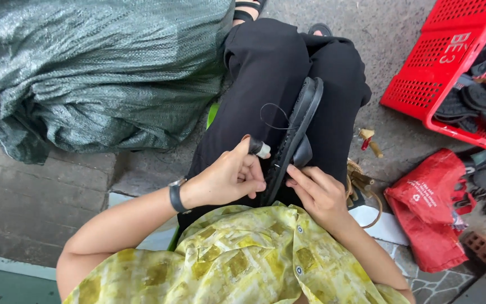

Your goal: Hand-stitching the sole of a black sandal using a needle and thread.

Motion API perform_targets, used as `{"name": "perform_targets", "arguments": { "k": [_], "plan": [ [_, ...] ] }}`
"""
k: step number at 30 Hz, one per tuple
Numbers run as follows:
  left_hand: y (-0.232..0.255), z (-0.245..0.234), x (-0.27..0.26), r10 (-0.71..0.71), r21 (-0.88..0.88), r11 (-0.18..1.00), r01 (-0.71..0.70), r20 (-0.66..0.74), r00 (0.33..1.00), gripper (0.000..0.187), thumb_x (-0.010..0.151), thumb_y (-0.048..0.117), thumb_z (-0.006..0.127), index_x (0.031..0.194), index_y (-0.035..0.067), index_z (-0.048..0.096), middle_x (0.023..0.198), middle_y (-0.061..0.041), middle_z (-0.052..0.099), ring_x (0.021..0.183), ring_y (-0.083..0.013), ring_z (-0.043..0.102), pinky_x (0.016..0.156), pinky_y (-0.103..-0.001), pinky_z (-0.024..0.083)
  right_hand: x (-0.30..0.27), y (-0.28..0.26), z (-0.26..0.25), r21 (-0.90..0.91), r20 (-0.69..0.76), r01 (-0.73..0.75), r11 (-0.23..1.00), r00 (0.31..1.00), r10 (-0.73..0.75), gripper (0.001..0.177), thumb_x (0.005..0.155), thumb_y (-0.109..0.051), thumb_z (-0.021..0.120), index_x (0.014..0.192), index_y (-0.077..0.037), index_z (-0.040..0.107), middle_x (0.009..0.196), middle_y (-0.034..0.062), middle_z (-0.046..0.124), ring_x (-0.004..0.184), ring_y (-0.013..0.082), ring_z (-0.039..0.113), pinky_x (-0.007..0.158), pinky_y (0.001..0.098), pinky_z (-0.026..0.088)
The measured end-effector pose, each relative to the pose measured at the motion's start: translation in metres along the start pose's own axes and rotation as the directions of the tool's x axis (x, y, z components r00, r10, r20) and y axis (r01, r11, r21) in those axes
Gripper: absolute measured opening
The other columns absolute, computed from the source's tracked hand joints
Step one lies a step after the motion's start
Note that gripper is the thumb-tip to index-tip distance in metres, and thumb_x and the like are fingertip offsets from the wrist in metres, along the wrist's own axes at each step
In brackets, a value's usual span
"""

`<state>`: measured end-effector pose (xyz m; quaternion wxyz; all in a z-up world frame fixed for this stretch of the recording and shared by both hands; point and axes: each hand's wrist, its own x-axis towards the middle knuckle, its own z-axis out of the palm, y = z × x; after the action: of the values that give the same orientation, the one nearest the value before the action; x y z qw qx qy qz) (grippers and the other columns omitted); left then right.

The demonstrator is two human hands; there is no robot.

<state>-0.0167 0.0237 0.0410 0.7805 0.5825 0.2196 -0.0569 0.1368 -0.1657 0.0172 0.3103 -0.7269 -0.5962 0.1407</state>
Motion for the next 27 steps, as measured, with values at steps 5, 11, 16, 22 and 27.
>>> {"name": "perform_targets", "arguments": {
  "k": [5, 11, 16, 22, 27],
  "plan": [
    [-0.022, 0.003, -0.001, -0.038, -0.069, 0.997, 0.033, -0.069, 0.997, 0.066, 0.082, -0.006, 0.064, 0.132, -0.007, 0.022, 0.077, -0.009, 0.068, 0.059, -0.0134, 0.068, 0.052, -0.020, 0.053, 0.005, -0.004, -0.020, -0.090, 0.204, 0.012, 0.996, 0.979, 0.007, 0.040, 0.093, -0.014, 0.048, 0.132, -0.018, 0.057, 0.068, 0.0054, 0.055, 0.048, 0.0245, 0.059, 0.046, 0.0342, 0.051],
    [-0.001, -0.004, 0.002, 0.588, 0.710, 0.633, -0.309, -0.182, 0.788, 0.036, 0.080, -0.006, 0.063, 0.116, -0.007, 0.056, 0.110, -0.019, 0.054, 0.103, -0.0414, 0.058, 0.090, -0.048, 0.050, 0.005, -0.005, -0.019, -0.041, 0.159, -0.050, 0.998, 0.986, 0.056, 0.038, 0.095, -0.020, 0.047, 0.131, -0.019, 0.059, 0.081, 0.0019, 0.057, 0.052, 0.0214, 0.059, 0.049, 0.0321, 0.051],
    [0.003, 0.019, 0.010, 0.670, 0.675, 0.575, -0.462, -0.065, 0.740, 0.045, 0.079, 0.014, 0.078, 0.108, -0.011, 0.054, 0.122, -0.026, 0.050, 0.105, -0.0409, 0.060, 0.090, -0.049, 0.053, 0.015, -0.010, -0.015, -0.069, 0.106, -0.005, 0.998, 0.994, 0.013, 0.033, 0.094, -0.015, 0.051, 0.124, -0.015, 0.063, 0.077, 0.0031, 0.055, 0.048, 0.0209, 0.056, 0.046, 0.0303, 0.051],
    [0.005, 0.010, 0.005, 0.245, 0.486, 0.856, -0.177, -0.080, 0.966, 0.052, 0.078, 0.007, 0.075, 0.118, -0.011, 0.047, 0.094, -0.018, 0.052, 0.074, -0.0328, 0.067, 0.060, -0.040, 0.057, 0.023, -0.013, -0.015, -0.053, 0.129, 0.005, 0.999, 0.992, 0.002, 0.033, 0.095, -0.014, 0.048, 0.125, -0.016, 0.062, 0.071, -0.0016, 0.049, 0.042, 0.0129, 0.053, 0.045, 0.0239, 0.048],
    [-0.005, 0.001, 0.007, 0.225, 0.336, 0.925, -0.180, -0.098, 0.969, 0.054, 0.075, 0.005, 0.078, 0.119, -0.009, 0.051, 0.096, -0.018, 0.056, 0.077, -0.0340, 0.069, 0.065, -0.039, 0.059, 0.027, -0.010, -0.010, -0.033, 0.098, 0.050, 0.998, 0.994, -0.047, 0.031, 0.093, -0.013, 0.051, 0.122, -0.014, 0.062, 0.070, -0.0016, 0.047, 0.041, 0.0157, 0.053, 0.041, 0.0261, 0.047]
  ]
}}
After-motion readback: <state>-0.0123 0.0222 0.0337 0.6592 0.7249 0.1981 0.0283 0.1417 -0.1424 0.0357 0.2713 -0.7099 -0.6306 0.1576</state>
